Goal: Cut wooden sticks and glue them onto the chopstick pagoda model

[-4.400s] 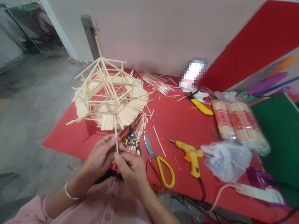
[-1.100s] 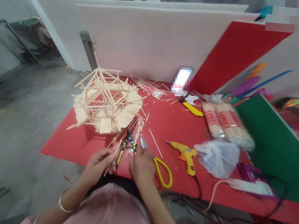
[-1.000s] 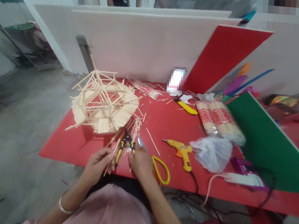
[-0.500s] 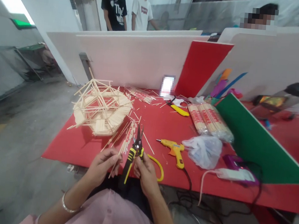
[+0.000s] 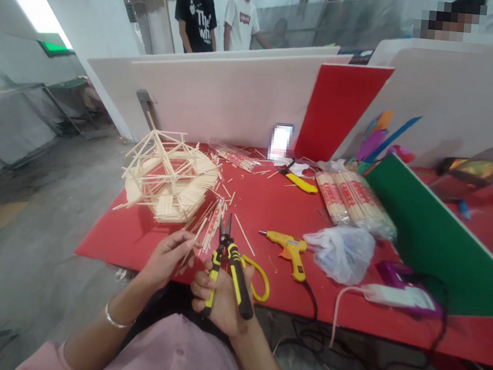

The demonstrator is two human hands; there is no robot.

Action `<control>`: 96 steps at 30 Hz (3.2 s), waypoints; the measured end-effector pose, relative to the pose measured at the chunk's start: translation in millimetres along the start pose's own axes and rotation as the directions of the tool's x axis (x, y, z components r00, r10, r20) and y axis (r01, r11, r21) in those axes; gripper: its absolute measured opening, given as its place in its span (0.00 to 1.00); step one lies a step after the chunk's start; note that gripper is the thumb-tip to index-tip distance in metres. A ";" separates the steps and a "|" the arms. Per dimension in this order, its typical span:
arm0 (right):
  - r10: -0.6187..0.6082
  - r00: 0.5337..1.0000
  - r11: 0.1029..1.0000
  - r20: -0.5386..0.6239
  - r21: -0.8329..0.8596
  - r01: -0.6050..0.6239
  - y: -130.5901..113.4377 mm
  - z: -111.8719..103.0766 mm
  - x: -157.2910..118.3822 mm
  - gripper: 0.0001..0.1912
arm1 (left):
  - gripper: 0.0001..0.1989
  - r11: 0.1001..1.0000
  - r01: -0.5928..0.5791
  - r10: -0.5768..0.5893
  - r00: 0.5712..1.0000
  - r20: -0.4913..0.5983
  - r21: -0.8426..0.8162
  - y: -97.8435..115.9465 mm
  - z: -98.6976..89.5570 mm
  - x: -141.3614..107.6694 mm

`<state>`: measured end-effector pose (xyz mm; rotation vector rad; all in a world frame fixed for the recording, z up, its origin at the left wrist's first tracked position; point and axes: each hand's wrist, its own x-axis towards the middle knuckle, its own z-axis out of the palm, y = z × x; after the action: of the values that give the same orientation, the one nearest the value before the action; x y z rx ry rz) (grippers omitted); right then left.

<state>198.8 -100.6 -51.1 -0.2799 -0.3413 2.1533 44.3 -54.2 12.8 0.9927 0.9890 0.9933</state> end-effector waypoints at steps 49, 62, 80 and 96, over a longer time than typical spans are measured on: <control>-0.426 0.896 -0.182 -0.127 -0.958 -0.222 -17.9 5.2 -38.4 0.47 | 0.07 0.838 -0.295 0.217 0.952 0.216 0.459 18.0 -8.7 3.9; -0.383 0.895 0.046 -0.229 -0.972 -0.229 -10.7 22.4 -36.5 0.38 | 0.11 0.681 -0.376 0.298 0.926 0.231 0.628 19.4 -3.4 -2.2; -0.419 0.895 0.002 -0.155 -0.985 -0.170 -8.5 12.5 -37.5 0.38 | 0.15 0.791 -0.267 0.163 0.959 0.232 0.550 18.1 -10.4 0.2; -0.376 0.904 0.002 -0.203 -0.976 -0.219 -10.5 18.1 -33.6 0.39 | 0.16 0.894 -0.151 0.058 0.973 0.225 0.422 12.6 -17.9 7.5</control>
<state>219.8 -125.0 -28.1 -1.5151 -1.6361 1.1686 26.6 -40.6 19.1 1.5085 1.0114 0.7458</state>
